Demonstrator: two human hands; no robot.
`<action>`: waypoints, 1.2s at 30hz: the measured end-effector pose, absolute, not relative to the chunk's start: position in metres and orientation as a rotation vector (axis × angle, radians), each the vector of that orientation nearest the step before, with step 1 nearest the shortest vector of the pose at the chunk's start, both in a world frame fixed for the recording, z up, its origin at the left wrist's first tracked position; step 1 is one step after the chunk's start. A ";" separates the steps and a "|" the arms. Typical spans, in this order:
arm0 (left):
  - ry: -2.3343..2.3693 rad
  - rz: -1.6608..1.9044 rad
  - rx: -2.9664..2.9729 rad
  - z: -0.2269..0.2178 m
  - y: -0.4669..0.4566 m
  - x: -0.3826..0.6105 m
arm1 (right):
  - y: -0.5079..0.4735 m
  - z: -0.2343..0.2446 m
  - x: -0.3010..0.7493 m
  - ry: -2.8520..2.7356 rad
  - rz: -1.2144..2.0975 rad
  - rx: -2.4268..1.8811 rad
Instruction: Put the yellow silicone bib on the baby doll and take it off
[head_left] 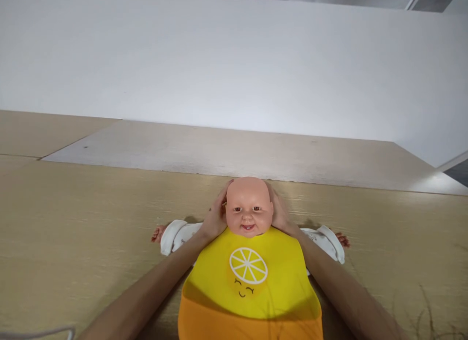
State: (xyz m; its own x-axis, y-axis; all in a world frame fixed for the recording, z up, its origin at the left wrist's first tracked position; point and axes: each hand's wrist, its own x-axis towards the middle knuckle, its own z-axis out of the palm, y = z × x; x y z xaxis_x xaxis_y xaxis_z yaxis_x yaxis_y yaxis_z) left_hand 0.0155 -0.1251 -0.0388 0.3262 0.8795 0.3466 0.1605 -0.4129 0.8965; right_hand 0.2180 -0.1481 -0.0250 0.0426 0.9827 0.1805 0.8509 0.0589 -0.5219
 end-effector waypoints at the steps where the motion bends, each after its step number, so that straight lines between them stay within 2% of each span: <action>1: 0.938 1.140 1.808 -0.041 -0.124 0.015 | -0.147 -0.025 0.219 -1.872 0.411 -1.721; 3: 0.969 1.132 1.845 -0.045 -0.122 0.014 | -0.145 -0.027 0.221 -1.888 0.478 -1.677; 13: 1.125 0.986 1.928 -0.043 -0.124 0.009 | -0.143 -0.029 0.217 -1.936 0.410 -1.957; 36: 1.234 0.892 1.983 -0.048 -0.122 0.009 | -0.142 -0.036 0.218 -2.013 0.327 -2.090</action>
